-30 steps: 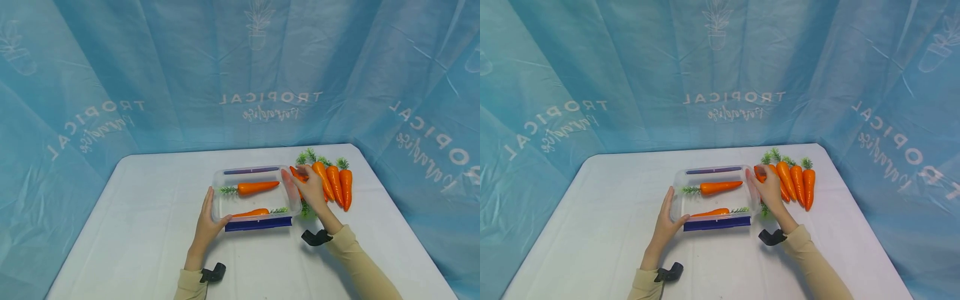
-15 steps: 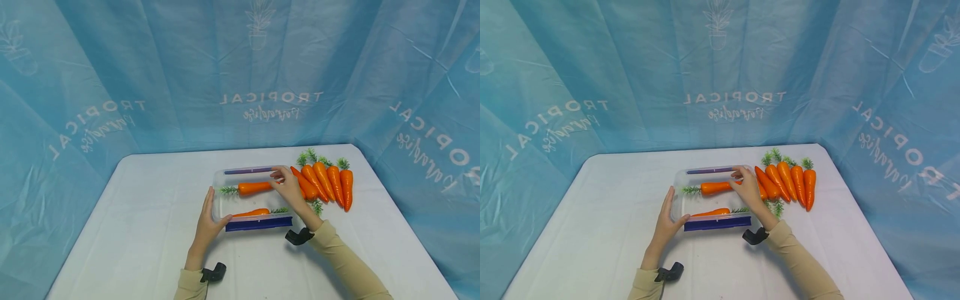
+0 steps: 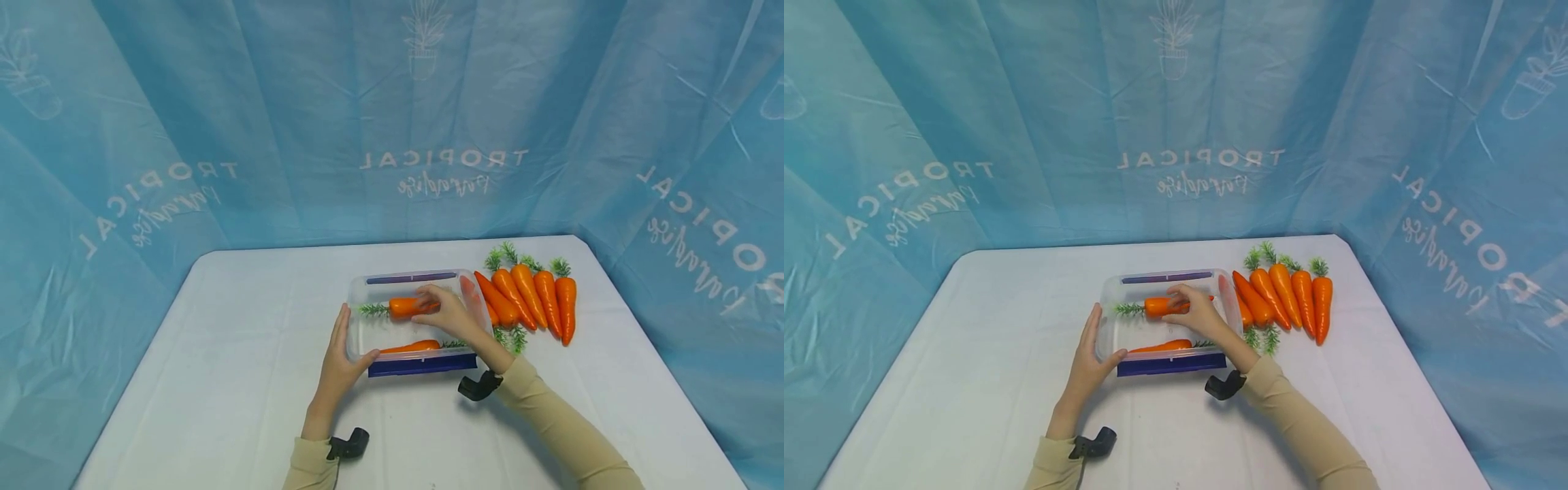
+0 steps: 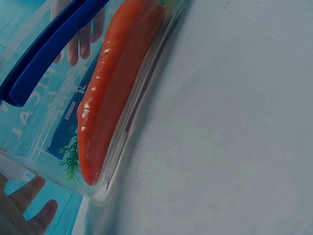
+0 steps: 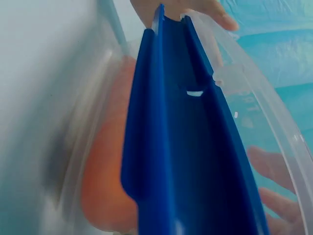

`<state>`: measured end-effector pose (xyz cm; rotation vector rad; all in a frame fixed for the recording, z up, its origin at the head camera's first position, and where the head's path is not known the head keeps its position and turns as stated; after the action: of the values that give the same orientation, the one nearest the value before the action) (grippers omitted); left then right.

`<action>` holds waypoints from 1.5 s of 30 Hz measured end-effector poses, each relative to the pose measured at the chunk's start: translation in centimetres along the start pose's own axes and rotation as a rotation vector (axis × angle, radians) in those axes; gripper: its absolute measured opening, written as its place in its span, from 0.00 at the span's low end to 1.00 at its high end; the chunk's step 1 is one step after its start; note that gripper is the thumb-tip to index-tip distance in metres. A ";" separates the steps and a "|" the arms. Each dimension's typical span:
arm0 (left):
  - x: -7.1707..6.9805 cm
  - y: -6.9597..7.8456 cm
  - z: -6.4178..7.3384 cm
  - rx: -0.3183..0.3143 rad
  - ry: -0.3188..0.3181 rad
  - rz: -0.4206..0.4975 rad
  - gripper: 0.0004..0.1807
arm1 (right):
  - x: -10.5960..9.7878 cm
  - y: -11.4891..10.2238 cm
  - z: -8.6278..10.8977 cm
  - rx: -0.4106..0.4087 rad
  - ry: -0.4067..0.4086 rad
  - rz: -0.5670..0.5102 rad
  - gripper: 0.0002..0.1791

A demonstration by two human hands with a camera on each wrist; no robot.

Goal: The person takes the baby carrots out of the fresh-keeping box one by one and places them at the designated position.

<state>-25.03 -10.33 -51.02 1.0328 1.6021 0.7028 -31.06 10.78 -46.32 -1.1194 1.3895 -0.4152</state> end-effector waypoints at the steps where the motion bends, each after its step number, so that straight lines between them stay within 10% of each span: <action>1: 0.0 0.0 0.0 0.002 0.000 0.002 0.53 | 0.4 0.1 0.0 -0.003 -0.042 0.005 0.29; 7: 0.0 -0.2 0.2 0.009 -0.002 0.004 0.54 | 2.6 0.3 0.5 -0.003 -0.270 -0.031 0.32; 22: 0.1 -0.5 0.2 -0.007 -0.001 -0.012 0.53 | 4.9 0.8 1.7 0.013 -0.545 -0.013 0.31; 36: 0.2 -0.4 0.2 -0.022 -0.001 -0.008 0.53 | 4.6 1.1 1.7 -0.101 -0.575 0.087 0.27; 45: 0.2 -0.3 0.0 -0.019 -0.002 -0.017 0.54 | 3.9 0.7 1.3 -0.002 -0.450 0.075 0.31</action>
<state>-25.10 -10.26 -51.36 1.0042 1.5978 0.7038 -29.26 8.48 -49.33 -1.0787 1.0297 -0.0956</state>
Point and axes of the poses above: each hand's wrist, its own z-axis away from the middle knuckle, its own x-axis out of the palm, y = z × x, the point moved 8 cm from there along -z, towards the middle knuckle, and after that the axes turned 1 degree about z, right-handed, at the moved point
